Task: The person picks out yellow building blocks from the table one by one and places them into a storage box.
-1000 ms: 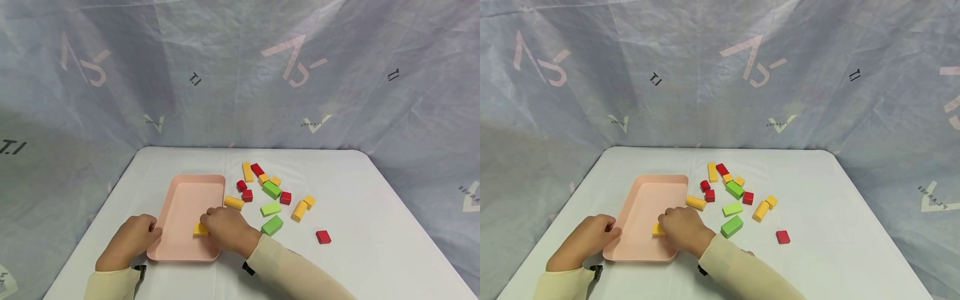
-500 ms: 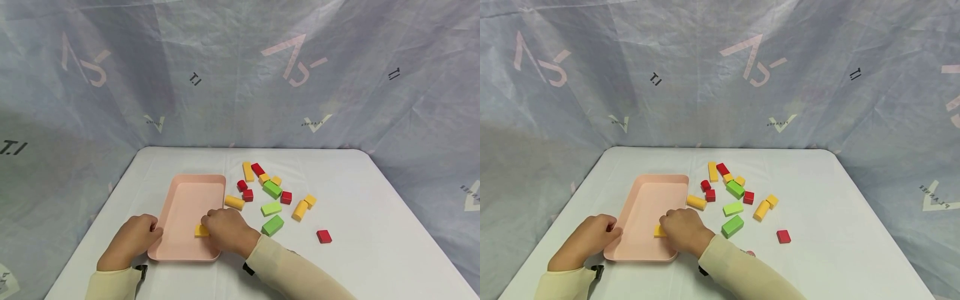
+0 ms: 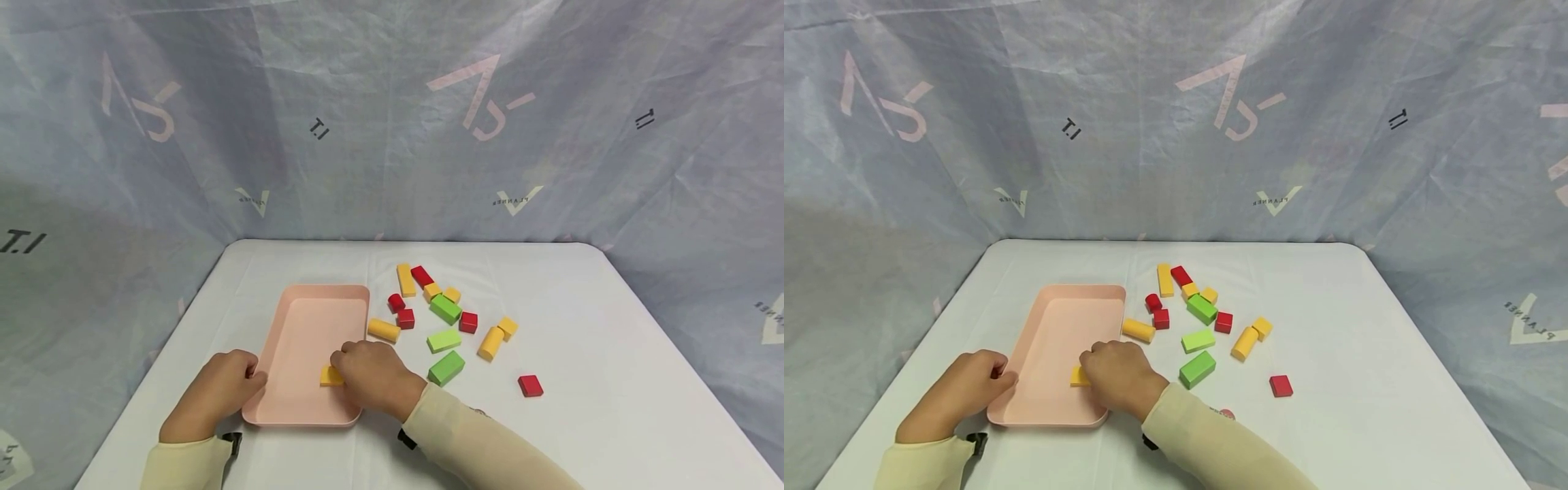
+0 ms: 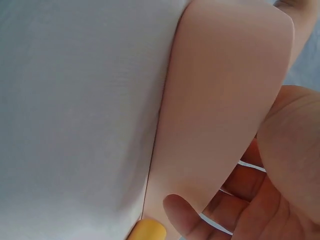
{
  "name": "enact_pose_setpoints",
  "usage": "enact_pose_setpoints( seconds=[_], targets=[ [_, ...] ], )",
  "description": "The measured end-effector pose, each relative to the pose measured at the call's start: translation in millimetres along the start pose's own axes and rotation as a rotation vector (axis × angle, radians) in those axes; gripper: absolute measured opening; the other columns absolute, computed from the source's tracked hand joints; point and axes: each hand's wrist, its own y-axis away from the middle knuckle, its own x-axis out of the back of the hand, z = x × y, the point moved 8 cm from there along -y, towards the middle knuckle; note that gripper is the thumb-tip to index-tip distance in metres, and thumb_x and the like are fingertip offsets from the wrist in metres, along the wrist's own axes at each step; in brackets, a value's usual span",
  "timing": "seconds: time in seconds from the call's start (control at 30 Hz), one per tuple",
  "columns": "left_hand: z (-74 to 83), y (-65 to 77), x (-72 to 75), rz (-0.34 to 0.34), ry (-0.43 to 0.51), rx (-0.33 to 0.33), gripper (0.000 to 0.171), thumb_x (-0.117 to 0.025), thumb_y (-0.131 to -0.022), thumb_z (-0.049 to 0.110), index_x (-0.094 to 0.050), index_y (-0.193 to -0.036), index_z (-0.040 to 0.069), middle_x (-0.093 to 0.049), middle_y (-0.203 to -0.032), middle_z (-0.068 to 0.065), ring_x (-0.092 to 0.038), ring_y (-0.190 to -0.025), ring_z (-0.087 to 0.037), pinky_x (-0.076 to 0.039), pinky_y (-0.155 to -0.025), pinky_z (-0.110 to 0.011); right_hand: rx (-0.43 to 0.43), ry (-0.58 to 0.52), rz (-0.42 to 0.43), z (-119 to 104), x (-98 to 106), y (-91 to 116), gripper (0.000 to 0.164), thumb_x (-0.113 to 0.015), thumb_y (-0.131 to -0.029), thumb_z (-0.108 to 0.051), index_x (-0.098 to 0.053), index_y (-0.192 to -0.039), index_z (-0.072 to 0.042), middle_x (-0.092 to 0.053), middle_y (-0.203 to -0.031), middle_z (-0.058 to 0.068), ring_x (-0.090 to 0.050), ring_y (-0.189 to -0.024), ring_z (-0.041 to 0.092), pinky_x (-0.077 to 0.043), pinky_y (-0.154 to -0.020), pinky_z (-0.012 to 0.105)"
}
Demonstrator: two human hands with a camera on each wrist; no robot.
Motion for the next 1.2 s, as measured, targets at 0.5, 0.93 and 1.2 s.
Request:
enact_pose_setpoints(
  seconds=[0.5,0.93,1.2],
  targets=[
    [-0.3,0.1,2.4,0.022,-0.018,0.002,0.036,-0.061,-0.077,0.013,-0.035,-0.052,0.016,-0.026,-0.046,0.005,-0.023,-0.043,-0.011,-0.024,-0.041,-0.028,-0.010,0.008,0.016,0.3,-0.9,0.9,0.027,-0.072,-0.079,-0.027,-0.062,-0.103,-0.021,-0.051,-0.080,-0.009,-0.044,-0.063,0.007,-0.043,-0.052,0.022],
    [-1.9,0.2,2.0,0.011,-0.006,0.013,0.036,-0.060,-0.076,0.013,-0.034,-0.052,0.016,-0.024,-0.047,0.005,-0.021,-0.043,-0.011,-0.022,-0.042,-0.027,0.050,0.044,0.113,0.3,9.5,7.9,0.039,-0.073,-0.078,-0.033,-0.059,-0.113,-0.021,-0.055,-0.096,-0.009,-0.046,-0.078,0.007,-0.050,-0.064,0.026],
    [-3.9,-0.8,-0.6,-0.016,0.012,0.022,0.038,-0.060,-0.078,0.014,-0.032,-0.052,0.017,-0.023,-0.047,0.005,-0.019,-0.043,-0.011,-0.021,-0.041,-0.027,0.083,0.015,0.170,-0.5,27.9,18.9,0.040,-0.075,-0.077,-0.037,-0.063,-0.111,-0.020,-0.057,-0.098,-0.009,-0.045,-0.084,0.008,-0.050,-0.071,0.026]
  ],
)
